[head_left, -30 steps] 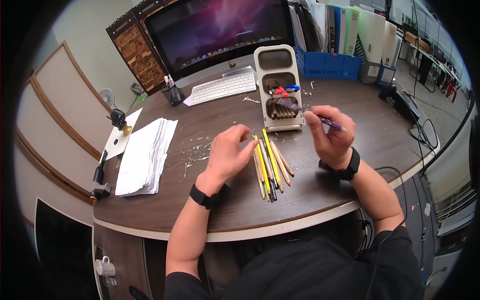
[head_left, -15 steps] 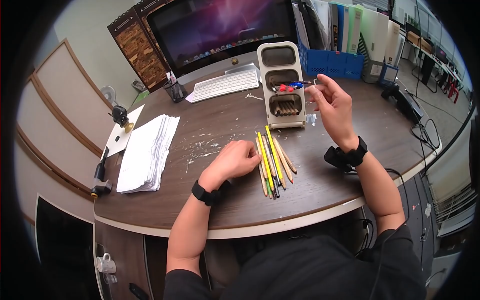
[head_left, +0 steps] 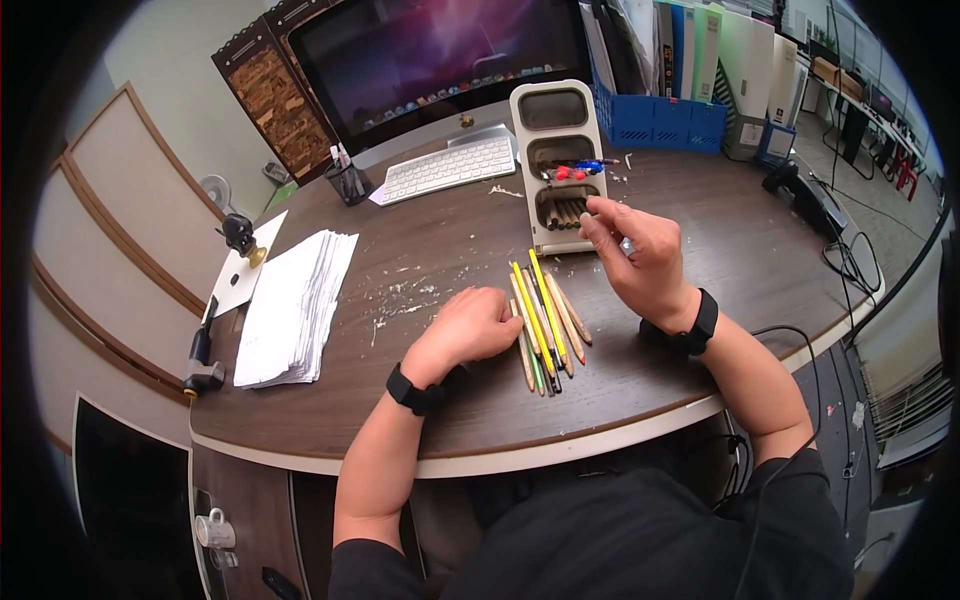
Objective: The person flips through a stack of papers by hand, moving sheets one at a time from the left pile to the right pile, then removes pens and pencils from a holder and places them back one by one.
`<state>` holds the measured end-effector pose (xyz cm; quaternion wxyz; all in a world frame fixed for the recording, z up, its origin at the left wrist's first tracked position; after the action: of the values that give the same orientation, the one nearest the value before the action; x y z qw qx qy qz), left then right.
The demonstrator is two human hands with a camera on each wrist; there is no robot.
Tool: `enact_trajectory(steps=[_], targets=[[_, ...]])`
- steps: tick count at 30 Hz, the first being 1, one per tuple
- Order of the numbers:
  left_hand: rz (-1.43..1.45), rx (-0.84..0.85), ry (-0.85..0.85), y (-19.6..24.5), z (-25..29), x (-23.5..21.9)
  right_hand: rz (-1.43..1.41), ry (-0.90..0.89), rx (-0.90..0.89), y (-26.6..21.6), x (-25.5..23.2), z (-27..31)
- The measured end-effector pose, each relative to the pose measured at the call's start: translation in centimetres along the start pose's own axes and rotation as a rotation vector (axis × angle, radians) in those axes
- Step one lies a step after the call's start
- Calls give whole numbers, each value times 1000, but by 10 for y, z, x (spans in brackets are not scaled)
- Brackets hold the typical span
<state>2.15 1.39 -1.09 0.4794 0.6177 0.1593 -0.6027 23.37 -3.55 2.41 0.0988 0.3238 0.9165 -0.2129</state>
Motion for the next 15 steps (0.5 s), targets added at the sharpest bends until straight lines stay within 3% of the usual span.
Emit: enact_trajectory(steps=[7, 9, 11, 12, 13, 14, 15], targets=[[-180, -28, 75, 1, 1, 5, 12, -105, -19, -4, 3, 2], [-154, 13, 215, -5, 0, 1, 22, -158, -11, -7, 2, 0], [-80, 62, 272, 2, 1, -12, -65, -463, 129, -7, 8, 2], [-3, 106, 323, 5, 4, -17, -65, -464, 129, -10, 8, 3], [39, 221, 334, 10, 6, -21, -172, -613, 265, -9, 14, 6], [38, 221, 334, 15, 9, -22, -280, -758, 401, -11, 20, 9], [162, 335, 295, 23, 13, -21, -346, -767, 435, -17, 21, 8]])
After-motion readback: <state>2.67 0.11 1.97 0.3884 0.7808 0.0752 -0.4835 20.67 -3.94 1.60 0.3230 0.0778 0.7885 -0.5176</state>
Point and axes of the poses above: each hand's wrist, its own z-axis away from the middle knuckle, its own x-axis out of the palm, y = z × x, the point moved 3 cm from there along -z, towards the middle knuckle, and after that the axes turned 4 degrees about -y, right-handed, at the moved point
